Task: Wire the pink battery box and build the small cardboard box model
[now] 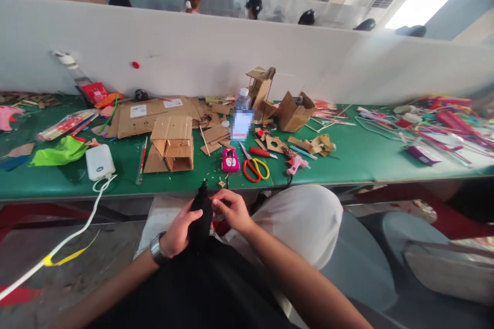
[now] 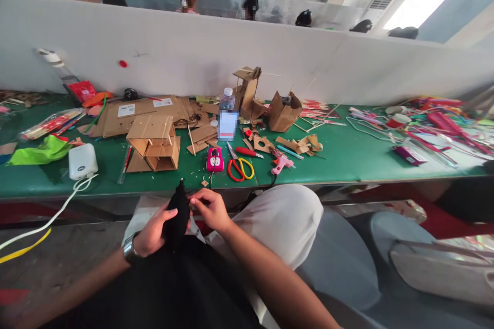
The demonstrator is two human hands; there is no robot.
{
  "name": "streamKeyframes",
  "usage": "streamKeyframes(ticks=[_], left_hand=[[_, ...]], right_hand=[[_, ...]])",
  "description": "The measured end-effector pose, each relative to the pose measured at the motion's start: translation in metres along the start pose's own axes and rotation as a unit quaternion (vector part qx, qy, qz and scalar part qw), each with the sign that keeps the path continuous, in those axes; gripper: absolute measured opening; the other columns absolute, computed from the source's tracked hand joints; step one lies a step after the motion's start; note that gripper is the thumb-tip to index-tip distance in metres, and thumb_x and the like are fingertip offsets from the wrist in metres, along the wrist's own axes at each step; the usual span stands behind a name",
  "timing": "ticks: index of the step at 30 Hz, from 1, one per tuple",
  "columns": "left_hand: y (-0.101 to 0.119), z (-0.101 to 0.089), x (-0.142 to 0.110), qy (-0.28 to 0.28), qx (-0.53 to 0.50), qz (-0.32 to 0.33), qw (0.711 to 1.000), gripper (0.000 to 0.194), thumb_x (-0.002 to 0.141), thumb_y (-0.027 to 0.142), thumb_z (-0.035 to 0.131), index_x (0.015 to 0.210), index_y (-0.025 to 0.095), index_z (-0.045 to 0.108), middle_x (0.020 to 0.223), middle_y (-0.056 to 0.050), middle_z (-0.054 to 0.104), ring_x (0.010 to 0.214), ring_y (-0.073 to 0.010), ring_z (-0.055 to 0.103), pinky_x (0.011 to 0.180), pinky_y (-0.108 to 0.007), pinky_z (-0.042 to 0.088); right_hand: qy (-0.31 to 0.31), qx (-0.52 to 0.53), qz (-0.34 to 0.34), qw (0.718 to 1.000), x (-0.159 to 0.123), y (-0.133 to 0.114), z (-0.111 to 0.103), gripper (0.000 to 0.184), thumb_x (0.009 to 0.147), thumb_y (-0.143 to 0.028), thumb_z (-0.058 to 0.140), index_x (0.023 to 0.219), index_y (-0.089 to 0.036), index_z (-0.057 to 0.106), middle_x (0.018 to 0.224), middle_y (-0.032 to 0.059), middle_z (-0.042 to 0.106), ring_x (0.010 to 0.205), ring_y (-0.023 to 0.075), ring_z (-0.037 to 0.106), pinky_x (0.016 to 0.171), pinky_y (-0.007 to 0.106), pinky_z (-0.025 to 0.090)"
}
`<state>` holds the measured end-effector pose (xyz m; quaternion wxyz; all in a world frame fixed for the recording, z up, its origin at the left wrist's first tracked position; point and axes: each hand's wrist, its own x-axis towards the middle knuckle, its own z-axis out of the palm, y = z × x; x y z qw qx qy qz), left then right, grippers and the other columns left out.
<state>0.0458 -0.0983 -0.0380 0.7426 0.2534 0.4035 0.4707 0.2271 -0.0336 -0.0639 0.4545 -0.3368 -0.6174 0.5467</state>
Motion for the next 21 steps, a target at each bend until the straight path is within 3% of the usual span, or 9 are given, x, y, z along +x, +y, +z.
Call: streamKeyframes(ticks=[5, 9, 11, 15, 18, 21], left_hand=[[0.001, -0.003, 0.002, -0.075, -0.029, -0.008, 0.997, 0.045, 0.081, 0.047, 0.077, 0.111, 0.014, 0.069, 0.093, -0.011, 0.075, 0.063, -0.0185, 0.068, 0.054, -0.028, 0.053], [-0.002, -0.006, 0.004, -0.128, -0.037, -0.028, 0.991, 0.046, 0.083, 0.049, 0.075, 0.112, 0.013, 0.07, 0.095, -0.012, 0.074, 0.065, -0.0182, 0.068, 0.054, -0.028, 0.053], [-0.003, -0.006, 0.005, -0.13, -0.029, -0.032, 0.991, 0.047, 0.085, 0.051, 0.076, 0.112, 0.013, 0.07, 0.094, -0.012, 0.074, 0.064, -0.0179, 0.068, 0.054, -0.027, 0.053], [-0.001, -0.007, 0.008, -0.104, -0.028, -0.026, 0.994, 0.055, 0.084, 0.059, 0.08, 0.114, 0.014, 0.07, 0.092, -0.009, 0.073, 0.064, -0.0176, 0.069, 0.056, -0.028, 0.055], [0.001, -0.009, 0.011, -0.088, -0.054, -0.03, 0.994, 0.06, 0.081, 0.063, 0.082, 0.115, 0.015, 0.07, 0.095, -0.008, 0.073, 0.067, -0.0179, 0.07, 0.059, -0.029, 0.057], [0.0, -0.01, 0.012, -0.082, -0.055, -0.04, 0.994, 0.061, 0.08, 0.063, 0.084, 0.116, 0.016, 0.07, 0.097, -0.008, 0.073, 0.068, -0.0179, 0.07, 0.059, -0.029, 0.057]], right_hand=[[0.047, 0.077, 0.038, 0.995, 0.002, 0.007, -0.004, 0.041, 0.094, -0.062, 0.072, 0.096, -0.021, 0.073, 0.072, -0.0011, 0.061, 0.059, 0.0119, 0.052, 0.056, 0.024, 0.045], [0.023, 0.132, 0.051, 0.99, 0.002, 0.005, -0.004, 0.067, 0.081, -0.076, 0.076, 0.121, -0.022, 0.073, 0.086, 0.0011, 0.067, 0.055, 0.0105, 0.053, 0.052, 0.025, 0.044], [0.011, 0.145, 0.06, 0.988, 0.002, 0.002, -0.005, 0.061, 0.076, -0.07, 0.084, 0.112, -0.021, 0.077, 0.084, 0.0021, 0.07, 0.056, 0.0119, 0.056, 0.052, 0.026, 0.046], [0.032, 0.17, 0.069, 0.983, 0.006, -0.002, -0.01, 0.035, 0.081, -0.053, 0.086, 0.084, -0.02, 0.077, 0.065, -0.0009, 0.064, 0.051, 0.0113, 0.051, 0.05, 0.025, 0.042], [0.068, 0.193, 0.064, 0.977, 0.009, -0.004, -0.016, 0.033, 0.085, -0.053, 0.082, 0.081, -0.02, 0.075, 0.064, -0.0026, 0.061, 0.049, 0.0091, 0.047, 0.05, 0.024, 0.04], [0.075, 0.205, 0.065, 0.974, 0.01, -0.007, -0.019, 0.042, 0.085, -0.061, 0.078, 0.093, -0.02, 0.078, 0.079, 0.0013, 0.07, 0.05, 0.009, 0.049, 0.048, 0.025, 0.039]])
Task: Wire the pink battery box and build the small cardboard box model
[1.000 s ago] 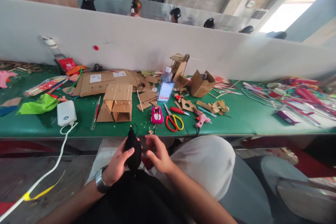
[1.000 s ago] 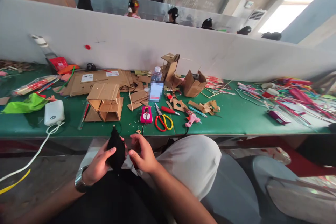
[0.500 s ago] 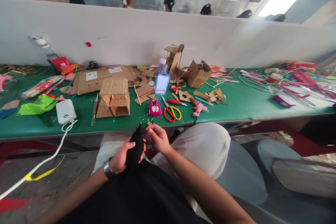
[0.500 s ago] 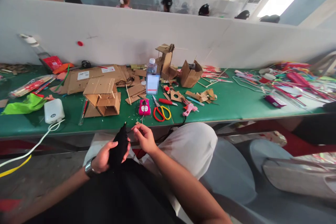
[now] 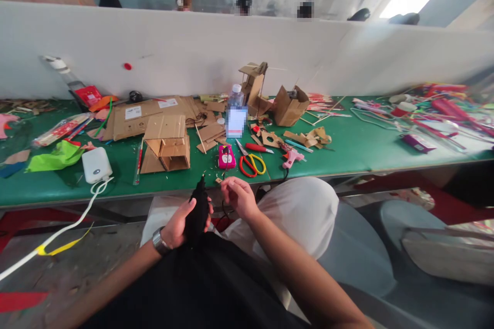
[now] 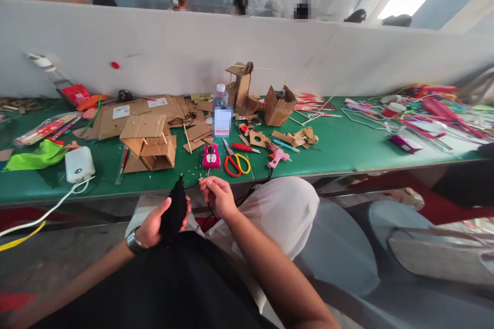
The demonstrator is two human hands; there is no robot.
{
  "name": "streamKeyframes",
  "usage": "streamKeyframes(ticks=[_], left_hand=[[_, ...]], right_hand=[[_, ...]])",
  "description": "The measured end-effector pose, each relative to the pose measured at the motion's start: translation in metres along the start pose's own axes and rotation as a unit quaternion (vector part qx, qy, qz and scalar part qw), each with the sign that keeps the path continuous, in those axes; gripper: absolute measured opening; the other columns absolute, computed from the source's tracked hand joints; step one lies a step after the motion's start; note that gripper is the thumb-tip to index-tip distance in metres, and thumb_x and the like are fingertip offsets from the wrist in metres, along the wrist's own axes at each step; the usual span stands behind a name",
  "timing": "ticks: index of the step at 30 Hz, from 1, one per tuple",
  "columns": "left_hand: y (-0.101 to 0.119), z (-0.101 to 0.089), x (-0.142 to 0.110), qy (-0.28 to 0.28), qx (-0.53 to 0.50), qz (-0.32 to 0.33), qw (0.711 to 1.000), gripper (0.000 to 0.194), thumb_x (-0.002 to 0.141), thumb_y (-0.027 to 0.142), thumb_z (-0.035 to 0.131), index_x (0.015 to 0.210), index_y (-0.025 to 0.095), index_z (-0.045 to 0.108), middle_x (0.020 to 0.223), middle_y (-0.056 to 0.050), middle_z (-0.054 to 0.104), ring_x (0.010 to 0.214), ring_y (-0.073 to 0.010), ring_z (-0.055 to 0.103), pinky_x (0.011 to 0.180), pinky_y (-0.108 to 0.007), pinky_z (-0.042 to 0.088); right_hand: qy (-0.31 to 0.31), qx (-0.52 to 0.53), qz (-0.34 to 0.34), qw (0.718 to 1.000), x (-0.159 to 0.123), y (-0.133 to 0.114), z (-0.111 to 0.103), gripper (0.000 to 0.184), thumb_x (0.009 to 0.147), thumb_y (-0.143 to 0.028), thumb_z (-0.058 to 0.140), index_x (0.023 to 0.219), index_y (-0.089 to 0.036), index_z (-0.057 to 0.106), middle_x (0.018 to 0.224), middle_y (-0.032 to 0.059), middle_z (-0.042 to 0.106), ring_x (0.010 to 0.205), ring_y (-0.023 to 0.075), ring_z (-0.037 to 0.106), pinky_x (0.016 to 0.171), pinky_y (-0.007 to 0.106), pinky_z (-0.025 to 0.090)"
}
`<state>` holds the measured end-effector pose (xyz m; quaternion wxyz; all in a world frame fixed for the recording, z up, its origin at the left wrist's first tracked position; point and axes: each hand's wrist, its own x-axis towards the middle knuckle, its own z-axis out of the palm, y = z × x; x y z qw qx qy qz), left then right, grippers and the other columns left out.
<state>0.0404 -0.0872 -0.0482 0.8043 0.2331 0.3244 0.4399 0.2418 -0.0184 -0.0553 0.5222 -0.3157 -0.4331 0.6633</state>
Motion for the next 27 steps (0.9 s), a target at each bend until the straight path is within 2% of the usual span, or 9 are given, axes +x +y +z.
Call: streamKeyframes(ticks=[2, 3, 5, 7, 10, 13, 17, 22, 27], left_hand=[[-0.002, 0.001, 0.001, -0.005, 0.015, -0.008, 1.0, 0.06, 0.08, 0.061, 0.084, 0.116, 0.015, 0.07, 0.098, -0.009, 0.073, 0.068, -0.0179, 0.07, 0.059, -0.029, 0.057], [-0.003, 0.002, 0.001, -0.012, 0.023, -0.01, 1.0, 0.06, 0.081, 0.06, 0.084, 0.116, 0.014, 0.07, 0.098, -0.009, 0.073, 0.068, -0.018, 0.07, 0.059, -0.03, 0.057], [-0.005, 0.003, 0.002, -0.034, 0.035, -0.009, 0.999, 0.058, 0.082, 0.058, 0.084, 0.116, 0.012, 0.071, 0.101, -0.012, 0.073, 0.071, -0.019, 0.07, 0.06, -0.03, 0.056], [-0.005, 0.003, 0.003, -0.05, 0.029, -0.006, 0.998, 0.058, 0.083, 0.056, 0.084, 0.117, 0.012, 0.071, 0.103, -0.013, 0.073, 0.076, -0.0205, 0.071, 0.062, -0.03, 0.057], [-0.004, 0.0, 0.004, -0.042, -0.001, -0.018, 0.999, 0.057, 0.081, 0.055, 0.085, 0.117, 0.013, 0.072, 0.101, -0.012, 0.072, 0.08, -0.0202, 0.07, 0.066, -0.03, 0.057], [-0.003, -0.004, 0.004, -0.022, -0.014, -0.033, 0.999, 0.057, 0.08, 0.057, 0.085, 0.116, 0.014, 0.073, 0.099, -0.01, 0.072, 0.079, -0.0193, 0.069, 0.066, -0.03, 0.057], [-0.005, -0.003, 0.001, -0.026, 0.009, -0.025, 0.999, 0.058, 0.081, 0.059, 0.084, 0.115, 0.013, 0.074, 0.097, -0.012, 0.073, 0.076, -0.0203, 0.069, 0.066, -0.031, 0.056], [-0.008, -0.001, 0.0, -0.05, 0.032, -0.007, 0.998, 0.059, 0.082, 0.062, 0.082, 0.115, 0.013, 0.075, 0.101, -0.012, 0.073, 0.078, -0.0203, 0.069, 0.07, -0.032, 0.056], [-0.007, -0.009, 0.002, -0.049, -0.027, -0.002, 0.998, 0.065, 0.081, 0.063, 0.083, 0.124, 0.016, 0.073, 0.104, -0.01, 0.07, 0.081, -0.0179, 0.068, 0.07, -0.03, 0.057]], right_hand=[[-0.016, -0.007, 0.011, 1.0, -0.001, -0.001, 0.0, 0.053, 0.078, -0.065, 0.083, 0.106, -0.02, 0.08, 0.091, 0.0045, 0.075, 0.051, 0.0097, 0.053, 0.046, 0.025, 0.04], [-0.025, -0.013, 0.019, 0.999, -0.002, -0.001, 0.001, 0.054, 0.075, -0.064, 0.086, 0.107, -0.02, 0.08, 0.092, 0.0048, 0.076, 0.05, 0.0101, 0.054, 0.045, 0.025, 0.041], [-0.039, -0.028, 0.033, 0.998, -0.003, 0.0, 0.002, 0.046, 0.073, -0.058, 0.091, 0.095, -0.019, 0.08, 0.08, 0.0028, 0.075, 0.048, 0.0103, 0.053, 0.045, 0.024, 0.041], [-0.045, -0.037, 0.038, 0.998, -0.004, -0.001, 0.003, 0.039, 0.077, -0.053, 0.091, 0.082, -0.018, 0.076, 0.068, 0.0006, 0.069, 0.047, 0.0102, 0.052, 0.044, 0.023, 0.039], [-0.04, -0.034, 0.029, 0.998, -0.003, -0.004, 0.003, 0.039, 0.083, -0.055, 0.086, 0.079, -0.019, 0.07, 0.067, -0.002, 0.064, 0.048, 0.009, 0.052, 0.045, 0.022, 0.038], [-0.036, -0.022, 0.024, 0.999, -0.003, -0.005, 0.001, 0.043, 0.087, -0.062, 0.08, 0.09, -0.02, 0.071, 0.074, -0.0023, 0.064, 0.049, 0.0082, 0.053, 0.046, 0.022, 0.04], [-0.064, -0.02, 0.05, 0.996, -0.005, -0.002, 0.0, 0.059, 0.078, -0.065, 0.086, 0.113, -0.02, 0.075, 0.084, 0.0, 0.069, 0.05, 0.0095, 0.056, 0.044, 0.023, 0.041], [-0.078, -0.023, 0.071, 0.994, -0.006, 0.0, 0.0, 0.041, 0.08, -0.054, 0.089, 0.09, -0.017, 0.075, 0.064, -0.0012, 0.066, 0.046, 0.0095, 0.052, 0.043, 0.022, 0.036], [-0.044, 0.003, 0.049, 0.998, -0.003, -0.001, -0.003, 0.038, 0.086, -0.054, 0.083, 0.087, -0.019, 0.067, 0.065, -0.0054, 0.059, 0.046, 0.0069, 0.049, 0.043, 0.02, 0.035]])
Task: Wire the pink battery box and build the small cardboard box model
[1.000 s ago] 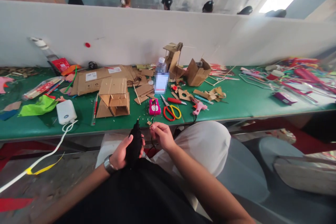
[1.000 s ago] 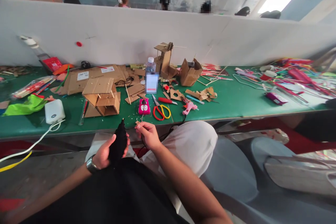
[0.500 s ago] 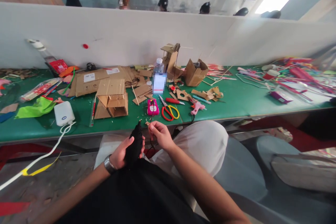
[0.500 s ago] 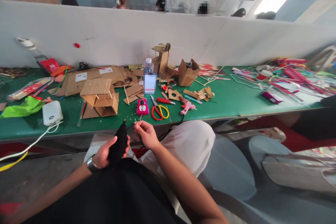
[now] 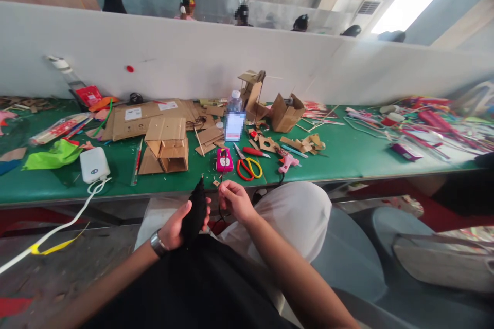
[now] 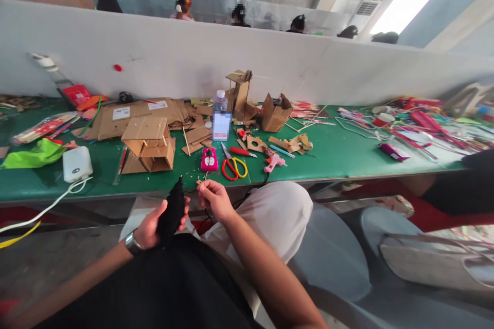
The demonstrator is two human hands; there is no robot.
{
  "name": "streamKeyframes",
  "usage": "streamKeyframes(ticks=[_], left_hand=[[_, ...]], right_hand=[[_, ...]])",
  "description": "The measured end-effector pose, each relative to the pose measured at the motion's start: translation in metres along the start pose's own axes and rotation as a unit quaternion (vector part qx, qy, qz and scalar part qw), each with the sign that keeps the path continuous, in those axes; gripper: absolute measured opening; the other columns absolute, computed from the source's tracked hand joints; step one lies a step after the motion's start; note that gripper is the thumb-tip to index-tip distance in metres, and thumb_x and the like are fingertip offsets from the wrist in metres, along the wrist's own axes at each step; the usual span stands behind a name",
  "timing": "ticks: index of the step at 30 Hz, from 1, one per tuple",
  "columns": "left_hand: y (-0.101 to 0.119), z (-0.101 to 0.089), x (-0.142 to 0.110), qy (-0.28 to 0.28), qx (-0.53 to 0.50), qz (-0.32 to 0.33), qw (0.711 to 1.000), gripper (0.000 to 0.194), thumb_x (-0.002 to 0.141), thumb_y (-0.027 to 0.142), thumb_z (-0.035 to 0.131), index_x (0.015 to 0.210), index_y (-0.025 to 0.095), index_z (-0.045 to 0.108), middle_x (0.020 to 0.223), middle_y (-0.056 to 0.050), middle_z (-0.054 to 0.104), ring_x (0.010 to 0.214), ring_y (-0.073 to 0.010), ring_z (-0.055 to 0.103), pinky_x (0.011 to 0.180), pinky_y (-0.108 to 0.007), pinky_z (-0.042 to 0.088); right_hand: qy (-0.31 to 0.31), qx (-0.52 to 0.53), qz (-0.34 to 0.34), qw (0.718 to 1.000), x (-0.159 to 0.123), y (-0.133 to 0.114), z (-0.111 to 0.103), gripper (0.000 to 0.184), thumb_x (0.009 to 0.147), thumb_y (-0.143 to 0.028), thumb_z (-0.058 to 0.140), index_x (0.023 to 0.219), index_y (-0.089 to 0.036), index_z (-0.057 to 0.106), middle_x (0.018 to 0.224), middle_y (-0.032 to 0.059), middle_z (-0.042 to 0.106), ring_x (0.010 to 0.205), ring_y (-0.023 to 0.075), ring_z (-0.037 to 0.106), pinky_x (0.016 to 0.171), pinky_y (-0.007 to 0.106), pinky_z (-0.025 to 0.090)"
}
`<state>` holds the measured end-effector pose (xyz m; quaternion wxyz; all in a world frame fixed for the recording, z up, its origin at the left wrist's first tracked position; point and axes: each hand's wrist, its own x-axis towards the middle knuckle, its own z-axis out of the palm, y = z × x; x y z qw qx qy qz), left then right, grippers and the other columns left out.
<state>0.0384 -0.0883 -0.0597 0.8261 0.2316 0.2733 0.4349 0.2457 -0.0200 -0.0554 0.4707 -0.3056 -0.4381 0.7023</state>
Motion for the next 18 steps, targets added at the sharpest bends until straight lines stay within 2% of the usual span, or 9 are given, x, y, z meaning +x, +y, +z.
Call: streamKeyframes(ticks=[3, 6, 8, 11, 14, 18], left_hand=[[-0.0007, -0.0032, -0.001, -0.003, 0.002, -0.002, 1.0, 0.062, 0.082, 0.061, 0.084, 0.123, 0.016, 0.073, 0.103, -0.01, 0.07, 0.079, -0.0178, 0.067, 0.068, -0.03, 0.056], [-0.0029, -0.0043, -0.0021, -0.001, 0.016, -0.007, 1.0, 0.063, 0.083, 0.062, 0.083, 0.123, 0.014, 0.073, 0.105, -0.012, 0.07, 0.078, -0.0188, 0.067, 0.067, -0.031, 0.054], [-0.0044, -0.0047, -0.002, -0.003, 0.026, -0.009, 1.0, 0.062, 0.084, 0.063, 0.081, 0.121, 0.013, 0.073, 0.104, -0.013, 0.07, 0.078, -0.0193, 0.067, 0.068, -0.032, 0.054], [-0.0058, -0.0051, -0.0007, -0.01, 0.029, -0.012, 0.999, 0.062, 0.085, 0.063, 0.08, 0.12, 0.013, 0.073, 0.104, -0.013, 0.071, 0.077, -0.0193, 0.066, 0.069, -0.032, 0.053], [-0.006, -0.0049, 0.0006, -0.012, 0.003, -0.017, 1.0, 0.062, 0.084, 0.061, 0.081, 0.125, 0.016, 0.071, 0.105, -0.011, 0.071, 0.079, -0.0191, 0.067, 0.069, -0.032, 0.053], [-0.0048, -0.0047, 0.0011, 0.004, -0.03, -0.03, 0.999, 0.063, 0.081, 0.061, 0.084, 0.124, 0.017, 0.071, 0.103, -0.01, 0.071, 0.079, -0.018, 0.066, 0.068, -0.029, 0.053]], right_hand=[[-0.011, -0.001, -0.001, 1.0, -0.0009, -0.001, 0.0008, 0.043, 0.085, -0.057, 0.083, 0.104, -0.02, 0.072, 0.08, -0.0027, 0.066, 0.049, 0.0066, 0.054, 0.044, 0.02, 0.04], [-0.052, -0.016, 0.015, 0.998, -0.0031, -0.0009, 0.0038, 0.068, 0.07, -0.059, 0.094, 0.122, -0.02, 0.073, 0.092, 0.0009, 0.071, 0.053, 0.0086, 0.059, 0.045, 0.022, 0.045], [-0.066, -0.032, 0.022, 0.997, -0.004, -0.0004, 0.0054, 0.062, 0.068, -0.057, 0.096, 0.112, -0.017, 0.077, 0.085, 0.0016, 0.072, 0.052, 0.0094, 0.059, 0.045, 0.022, 0.044], [-0.045, -0.05, 0.012, 0.998, -0.0039, -0.0008, 0.0053, 0.04, 0.08, -0.052, 0.089, 0.089, -0.016, 0.074, 0.07, -0.0004, 0.068, 0.049, 0.0079, 0.054, 0.045, 0.02, 0.041], [-0.02, -0.051, -0.001, 0.998, -0.0027, -0.0027, 0.0037, 0.04, 0.087, -0.056, 0.082, 0.085, -0.019, 0.066, 0.063, -0.0046, 0.06, 0.047, 0.0075, 0.05, 0.043, 0.02, 0.038], [-0.009, -0.052, -0.003, 0.999, -0.0012, -0.0029, 0.0029, 0.046, 0.088, -0.063, 0.078, 0.087, -0.02, 0.061, 0.063, -0.0061, 0.056, 0.046, 0.008, 0.05, 0.042, 0.02, 0.039]])
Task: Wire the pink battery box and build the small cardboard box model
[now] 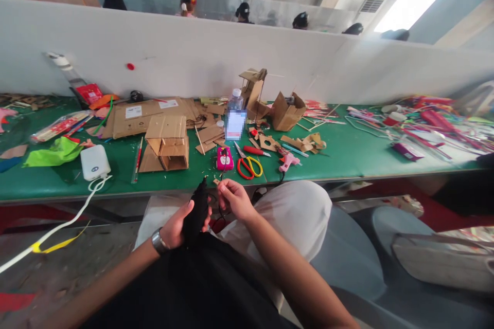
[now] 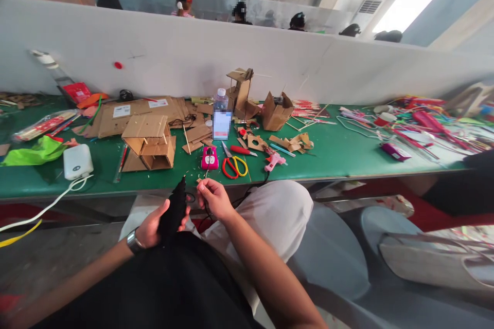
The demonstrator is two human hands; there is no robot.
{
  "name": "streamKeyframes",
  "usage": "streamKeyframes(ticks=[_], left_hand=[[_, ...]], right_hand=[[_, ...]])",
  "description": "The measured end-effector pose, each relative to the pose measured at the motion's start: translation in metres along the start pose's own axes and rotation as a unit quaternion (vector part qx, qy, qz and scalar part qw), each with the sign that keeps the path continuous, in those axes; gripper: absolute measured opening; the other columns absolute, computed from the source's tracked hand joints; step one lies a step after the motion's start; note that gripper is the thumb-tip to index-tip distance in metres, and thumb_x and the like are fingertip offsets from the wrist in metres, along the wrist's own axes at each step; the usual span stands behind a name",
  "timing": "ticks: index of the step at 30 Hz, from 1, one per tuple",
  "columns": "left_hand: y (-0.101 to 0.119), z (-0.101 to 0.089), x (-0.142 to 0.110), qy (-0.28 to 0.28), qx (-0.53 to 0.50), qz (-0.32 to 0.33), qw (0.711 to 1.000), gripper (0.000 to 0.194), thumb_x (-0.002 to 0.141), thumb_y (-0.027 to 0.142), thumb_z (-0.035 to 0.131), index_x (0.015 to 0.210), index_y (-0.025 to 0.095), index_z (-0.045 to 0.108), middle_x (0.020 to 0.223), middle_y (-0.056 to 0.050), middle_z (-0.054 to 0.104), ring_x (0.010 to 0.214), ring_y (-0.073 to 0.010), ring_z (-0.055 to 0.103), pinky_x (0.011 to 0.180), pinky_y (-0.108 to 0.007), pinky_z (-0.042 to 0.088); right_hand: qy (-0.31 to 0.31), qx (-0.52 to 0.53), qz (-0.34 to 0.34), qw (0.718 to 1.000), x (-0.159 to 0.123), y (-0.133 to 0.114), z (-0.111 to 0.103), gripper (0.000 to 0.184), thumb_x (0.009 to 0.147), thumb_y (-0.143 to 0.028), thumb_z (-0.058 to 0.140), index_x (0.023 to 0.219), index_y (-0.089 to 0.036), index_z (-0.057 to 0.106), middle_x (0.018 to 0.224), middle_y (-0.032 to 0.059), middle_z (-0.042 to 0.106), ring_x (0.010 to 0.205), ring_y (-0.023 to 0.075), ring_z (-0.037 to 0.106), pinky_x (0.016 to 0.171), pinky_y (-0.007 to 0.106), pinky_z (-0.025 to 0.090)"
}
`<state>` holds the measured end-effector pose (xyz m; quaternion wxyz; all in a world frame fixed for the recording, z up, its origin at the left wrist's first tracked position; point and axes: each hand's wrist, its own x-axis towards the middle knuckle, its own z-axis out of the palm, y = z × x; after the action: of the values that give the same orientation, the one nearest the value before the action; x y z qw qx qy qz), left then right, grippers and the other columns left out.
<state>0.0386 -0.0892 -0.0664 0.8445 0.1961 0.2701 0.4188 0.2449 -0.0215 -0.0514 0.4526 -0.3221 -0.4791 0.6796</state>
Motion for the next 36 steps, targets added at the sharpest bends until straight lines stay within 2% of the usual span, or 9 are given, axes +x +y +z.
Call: streamKeyframes(ticks=[6, 10, 16, 18, 21, 26, 29, 32, 36], left_hand=[[0.0, -0.002, -0.001, -0.009, 0.028, -0.009, 1.0, 0.059, 0.086, 0.063, 0.078, 0.109, 0.009, 0.074, 0.094, -0.012, 0.071, 0.077, -0.0187, 0.066, 0.07, -0.03, 0.053], [-0.001, -0.004, 0.0, -0.002, 0.029, -0.01, 1.0, 0.059, 0.088, 0.064, 0.074, 0.114, 0.01, 0.075, 0.096, -0.014, 0.074, 0.078, -0.0211, 0.068, 0.072, -0.032, 0.053], [0.006, -0.004, 0.0, 0.005, 0.022, 0.006, 1.0, 0.065, 0.096, 0.069, 0.061, 0.117, 0.009, 0.074, 0.096, -0.015, 0.078, 0.082, -0.0254, 0.073, 0.079, -0.035, 0.055], [0.008, -0.004, -0.002, -0.017, 0.005, 0.016, 1.0, 0.066, 0.094, 0.07, 0.063, 0.123, 0.011, 0.073, 0.102, -0.014, 0.078, 0.084, -0.025, 0.073, 0.079, -0.035, 0.055], [0.007, -0.004, -0.004, -0.086, -0.022, 0.026, 0.996, 0.072, 0.09, 0.07, 0.069, 0.135, 0.014, 0.068, 0.111, -0.012, 0.075, 0.085, -0.0224, 0.072, 0.079, -0.034, 0.055], [0.006, 0.0, -0.009, -0.188, -0.048, 0.057, 0.979, 0.078, 0.086, 0.069, 0.074, 0.141, 0.015, 0.063, 0.105, -0.01, 0.069, 0.087, -0.0214, 0.068, 0.082, -0.035, 0.053], [0.008, 0.001, -0.012, -0.199, -0.057, 0.066, 0.976, 0.078, 0.084, 0.068, 0.075, 0.141, 0.016, 0.062, 0.106, -0.01, 0.067, 0.087, -0.0203, 0.066, 0.079, -0.034, 0.052], [0.012, 0.0, -0.013, -0.186, -0.049, 0.051, 0.98, 0.075, 0.082, 0.061, 0.079, 0.141, 0.019, 0.062, 0.111, -0.01, 0.067, 0.084, -0.0179, 0.065, 0.074, -0.031, 0.05], [0.019, 0.0, -0.011, -0.166, 0.045, 0.027, 0.985, 0.067, 0.078, 0.054, 0.082, 0.132, 0.017, 0.067, 0.117, -0.014, 0.068, 0.08, -0.0185, 0.067, 0.063, -0.028, 0.049]], right_hand=[[-0.022, -0.043, 0.027, 0.998, -0.001, 0.005, 0.002, 0.051, 0.084, -0.063, 0.082, 0.104, -0.017, 0.072, 0.069, -0.0036, 0.063, 0.047, 0.0078, 0.051, 0.042, 0.02, 0.038], [-0.041, -0.065, 0.041, 0.996, -0.002, 0.005, 0.0, 0.045, 0.083, -0.058, 0.085, 0.083, -0.014, 0.072, 0.06, -0.0029, 0.061, 0.046, 0.0068, 0.046, 0.043, 0.02, 0.033], [-0.026, -0.033, 0.039, 0.998, 0.0, 0.001, -0.006, 0.049, 0.086, -0.066, 0.078, 0.084, -0.019, 0.063, 0.058, -0.0056, 0.056, 0.046, 0.0086, 0.049, 0.045, 0.02, 0.037], [-0.026, -0.019, 0.039, 0.999, 0.0, 0.0, -0.006, 0.05, 0.085, -0.067, 0.079, 0.084, -0.02, 0.062, 0.062, -0.0052, 0.058, 0.047, 0.0086, 0.05, 0.046, 0.021, 0.04], [-0.033, -0.006, 0.037, 0.999, 0.001, 0.001, -0.006, 0.048, 0.085, -0.064, 0.08, 0.084, -0.019, 0.063, 0.064, -0.0047, 0.058, 0.047, 0.0083, 0.05, 0.045, 0.021, 0.041], [-0.037, 0.012, 0.032, 0.999, 0.001, 0.003, -0.007, 0.046, 0.086, -0.061, 0.081, 0.085, -0.018, 0.066, 0.066, -0.0028, 0.06, 0.047, 0.0086, 0.052, 0.044, 0.021, 0.04], [-0.027, 0.027, 0.029, 0.999, 0.002, 0.002, -0.007, 0.047, 0.084, -0.061, 0.083, 0.083, -0.018, 0.065, 0.07, -0.0014, 0.063, 0.049, 0.0084, 0.053, 0.044, 0.021, 0.04], [-0.015, 0.044, 0.029, 0.999, 0.002, 0.0, -0.007, 0.046, 0.083, -0.06, 0.084, 0.083, -0.018, 0.065, 0.071, -0.0016, 0.063, 0.049, 0.0082, 0.052, 0.044, 0.021, 0.041], [0.004, 0.068, 0.022, 0.997, 0.002, -0.005, -0.006, 0.044, 0.082, -0.058, 0.085, 0.083, -0.019, 0.066, 0.065, -0.0022, 0.061, 0.048, 0.0095, 0.051, 0.043, 0.021, 0.039]])
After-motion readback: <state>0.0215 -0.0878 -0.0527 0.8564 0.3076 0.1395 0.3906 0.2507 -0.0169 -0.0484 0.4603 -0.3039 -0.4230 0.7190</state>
